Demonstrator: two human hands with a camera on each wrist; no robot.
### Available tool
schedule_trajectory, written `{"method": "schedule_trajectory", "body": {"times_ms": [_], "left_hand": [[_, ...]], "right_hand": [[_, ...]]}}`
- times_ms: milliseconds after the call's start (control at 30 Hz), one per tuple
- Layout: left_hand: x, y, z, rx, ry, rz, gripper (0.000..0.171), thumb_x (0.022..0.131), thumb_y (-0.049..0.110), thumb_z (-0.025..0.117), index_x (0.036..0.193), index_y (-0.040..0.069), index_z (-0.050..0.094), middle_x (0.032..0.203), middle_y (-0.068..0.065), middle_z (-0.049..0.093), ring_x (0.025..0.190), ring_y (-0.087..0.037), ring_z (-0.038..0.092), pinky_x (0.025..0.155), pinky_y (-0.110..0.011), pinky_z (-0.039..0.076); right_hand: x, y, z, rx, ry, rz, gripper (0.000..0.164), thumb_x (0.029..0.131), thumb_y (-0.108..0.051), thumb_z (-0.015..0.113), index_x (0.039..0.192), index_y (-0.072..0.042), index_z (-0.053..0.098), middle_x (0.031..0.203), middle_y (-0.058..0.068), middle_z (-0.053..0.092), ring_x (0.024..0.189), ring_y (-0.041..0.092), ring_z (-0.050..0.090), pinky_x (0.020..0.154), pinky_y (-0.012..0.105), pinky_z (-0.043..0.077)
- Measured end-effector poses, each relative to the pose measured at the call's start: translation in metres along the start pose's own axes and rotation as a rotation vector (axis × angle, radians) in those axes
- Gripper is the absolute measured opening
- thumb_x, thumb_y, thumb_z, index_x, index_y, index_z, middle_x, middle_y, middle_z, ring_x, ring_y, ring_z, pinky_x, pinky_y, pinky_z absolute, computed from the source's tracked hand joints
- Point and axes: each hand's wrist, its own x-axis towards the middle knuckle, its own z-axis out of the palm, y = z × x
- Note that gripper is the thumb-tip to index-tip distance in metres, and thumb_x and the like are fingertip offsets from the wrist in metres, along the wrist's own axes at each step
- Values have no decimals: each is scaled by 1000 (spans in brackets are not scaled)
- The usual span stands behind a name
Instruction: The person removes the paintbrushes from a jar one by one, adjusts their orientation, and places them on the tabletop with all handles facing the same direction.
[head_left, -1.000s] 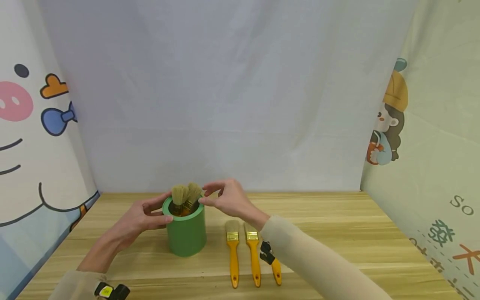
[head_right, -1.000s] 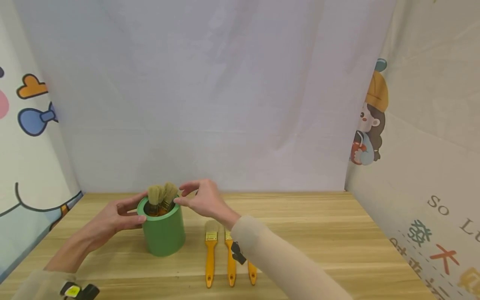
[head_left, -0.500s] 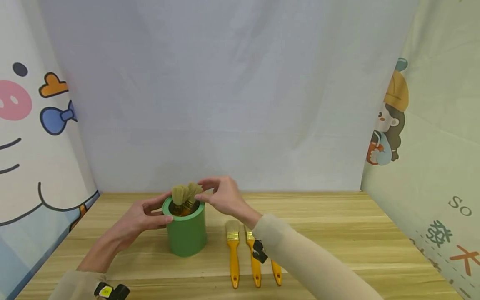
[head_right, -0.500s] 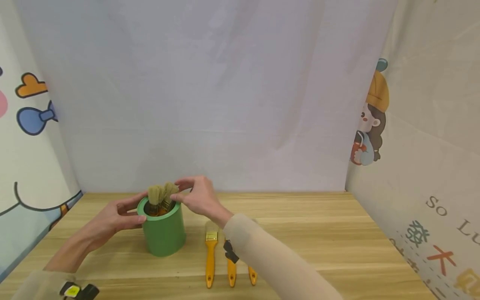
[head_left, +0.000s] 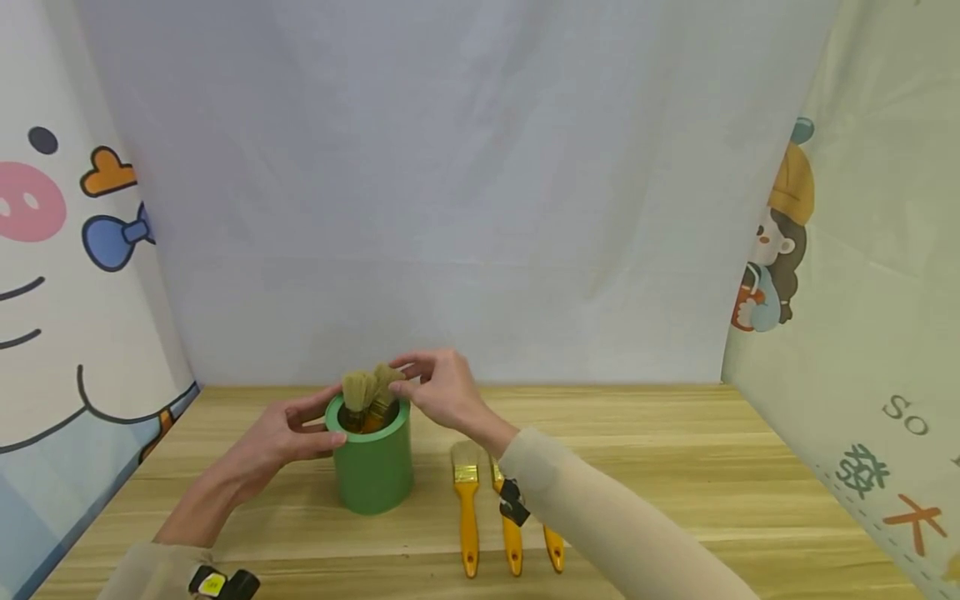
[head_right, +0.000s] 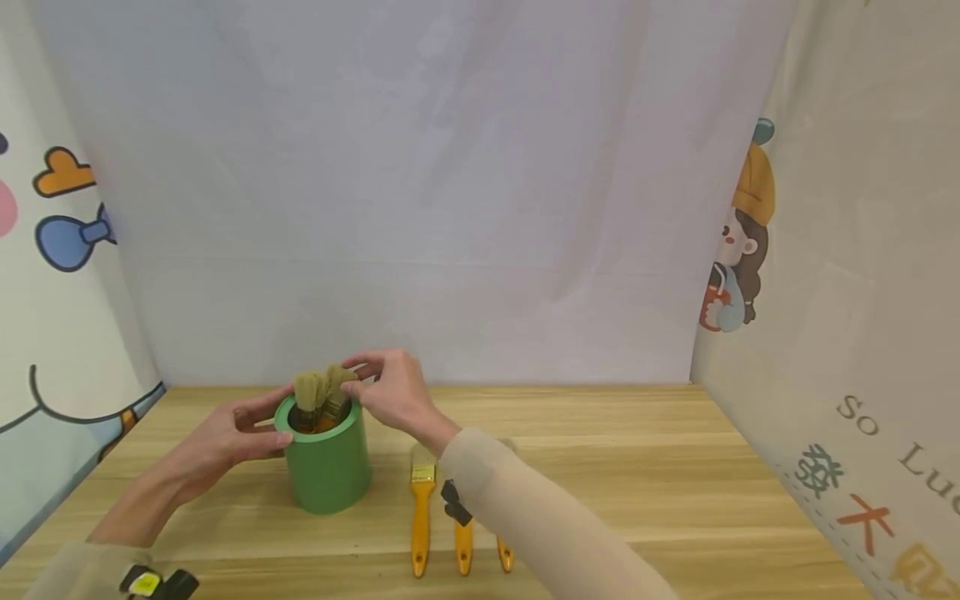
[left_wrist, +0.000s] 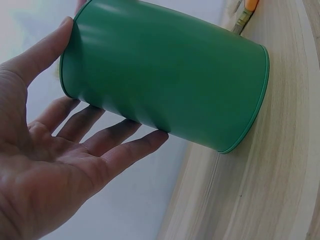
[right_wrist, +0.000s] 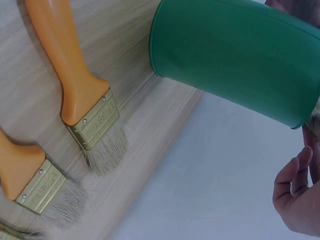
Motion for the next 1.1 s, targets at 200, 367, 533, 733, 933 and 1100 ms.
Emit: {"method": "schedule_trajectory", "body": {"times_ms": [200, 367, 533, 733, 933, 1100], "left_hand": [[1, -2, -1, 1, 1, 3, 85, 99, 13, 74, 167, 4, 25, 169, -24, 25, 145, -54, 35, 100, -43, 56], [2, -2, -1, 0, 0, 16, 85, 99, 14, 74, 167, 3, 25, 168, -25, 26, 144, -54, 38, 100, -43, 56], [2, -2, -1, 1, -4, 21, 85, 99, 13, 74, 167, 3, 25, 169, -24, 26, 144, -53, 38, 99, -42, 56], [1, -1, 0, -4, -8, 17, 85, 99, 13, 74, 167, 4, 24, 169, -25, 25, 144, -53, 38, 100, -42, 56], [1, -1, 0, -2, -9, 11, 86, 100, 14, 73, 168, 3, 23, 169, -25, 25, 145, -53, 38, 100, -43, 56], [1, -1, 0, 3, 0, 2, 86, 99, 14, 74, 168, 3, 22, 169, -25, 24, 145, -53, 37, 101, -44, 55]], "right_hand": [[4, -2, -4, -10, -39, -38, 21, 99, -11, 76, 119, -13, 82, 100, 2, 79, 58, 10, 47, 52, 24, 38], [7, 0, -5, -7, -82, -44, 21, 100, -10, 75, 120, -13, 82, 100, 0, 77, 58, 10, 46, 52, 23, 38], [9, 3, -2, 8, -105, -33, 25, 100, -11, 75, 124, -14, 80, 102, 0, 78, 58, 11, 48, 50, 24, 39], [9, 6, 1, 26, -128, -45, 40, 92, -10, 83, 131, -12, 76, 106, 3, 79, 60, 13, 54, 52, 24, 43], [8, 5, 6, 24, -105, -27, 48, 88, -5, 86, 134, -12, 75, 105, 6, 79, 61, 12, 53, 53, 23, 44], [7, 5, 11, 37, -67, -17, 46, 87, -4, 87, 131, -13, 77, 99, 3, 79, 63, 12, 55, 53, 23, 44]]}}
